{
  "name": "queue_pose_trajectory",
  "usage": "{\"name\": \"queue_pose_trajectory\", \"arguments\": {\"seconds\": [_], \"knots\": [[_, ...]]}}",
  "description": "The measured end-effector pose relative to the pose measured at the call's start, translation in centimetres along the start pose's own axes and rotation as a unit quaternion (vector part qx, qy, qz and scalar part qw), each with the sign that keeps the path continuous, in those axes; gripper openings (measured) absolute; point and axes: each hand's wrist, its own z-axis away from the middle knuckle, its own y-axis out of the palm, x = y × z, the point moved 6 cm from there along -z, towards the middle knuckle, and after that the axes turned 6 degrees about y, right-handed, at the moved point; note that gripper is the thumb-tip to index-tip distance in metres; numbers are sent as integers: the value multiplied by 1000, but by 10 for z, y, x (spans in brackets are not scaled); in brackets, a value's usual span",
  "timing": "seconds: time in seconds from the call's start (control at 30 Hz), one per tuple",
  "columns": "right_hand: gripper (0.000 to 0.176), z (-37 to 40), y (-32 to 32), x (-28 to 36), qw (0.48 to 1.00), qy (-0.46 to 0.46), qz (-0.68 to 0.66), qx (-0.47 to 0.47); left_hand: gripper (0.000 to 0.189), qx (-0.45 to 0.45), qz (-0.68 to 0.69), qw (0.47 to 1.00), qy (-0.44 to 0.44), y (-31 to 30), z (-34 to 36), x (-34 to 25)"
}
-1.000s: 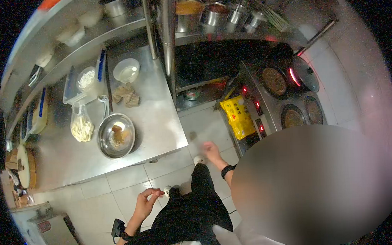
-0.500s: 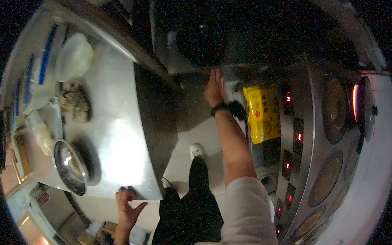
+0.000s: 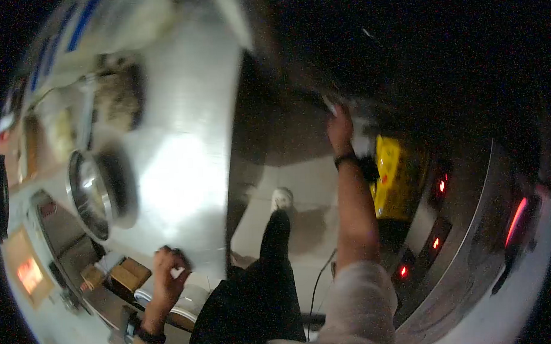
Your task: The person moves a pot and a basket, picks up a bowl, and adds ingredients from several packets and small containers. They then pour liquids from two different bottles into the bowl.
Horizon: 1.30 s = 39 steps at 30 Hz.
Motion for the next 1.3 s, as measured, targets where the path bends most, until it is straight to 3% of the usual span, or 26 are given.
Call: {"name": "queue_pose_trajectory", "arguments": {"seconds": [0.03,0.1,0.13,0.17,0.23,0.3,0.37,0.43,0.47,0.5,0.53,0.63,0.67,0.7,0.77,0.83,0.93,1.0,1.03,1.1,1.13,1.2,1.23,1.27,1.3], "knots": [[38,17,-2,3,998,7,-42,42,29,-15,22,999,20,-2,1,2],[37,58,-23,25,982,115,-81,125,27,-18,24,999,38,-10,1,-3],[35,84,-17,2,988,55,-98,109,26,-24,38,998,46,-8,4,2],[32,103,-13,-27,981,124,-111,103,25,-23,30,998,55,-7,6,5],[30,98,-55,1,965,199,-143,98,25,-50,47,996,55,-15,8,3],[42,94,-95,40,935,292,-88,180,18,-48,66,993,84,-16,11,7],[35,117,-69,-32,954,268,-90,96,13,-52,79,989,111,-28,14,5],[31,136,-100,27,945,256,-56,195,23,29,251,965,-64,-26,23,25],[29,142,-124,74,925,284,-141,212,23,15,256,965,-63,-37,27,33],[27,158,-160,132,894,315,-221,228,37,6,445,884,-145,-39,36,49],[24,168,-196,180,898,296,-216,245,54,4,613,760,-217,-37,45,62],[20,196,-293,273,906,268,-104,310,62,-24,777,601,-188,-46,50,99],[19,204,-326,308,914,254,-109,299,54,-46,802,563,-193,-59,53,103],[19,215,-355,347,920,239,-116,287,54,-40,808,558,-186,-67,53,109],[18,231,-411,417,937,228,-68,258,36,-42,836,530,-135,-82,44,123],[19,245,-449,470,958,189,-113,184,35,-28,839,529,-123,-92,37,134],[15,259,-474,537,950,184,-204,151,31,-55,842,527,-103,-98,20,152],[14,256,-474,562,945,157,-251,142,27,-122,856,494,-93,-105,18,164],[14,252,-472,573,934,137,-296,146,27,-122,857,495,-80,-118,25,156],[14,243,-462,585,935,129,-295,151,27,-143,773,605,-127,-134,50,148],[12,240,-451,591,930,125,-307,158,39,-119,741,656,-82,-142,57,133],[11,234,-427,597,924,118,-307,196,44,-87,643,754,102,-163,82,91],[10,231,-413,599,921,115,-294,226,49,-78,594,786,153,-162,86,74],[10,229,-387,605,925,80,-272,252,57,-45,511,827,230,-188,119,28],[10,231,-368,613,929,52,-241,276,69,-105,355,870,326,-198,128,12]]}}
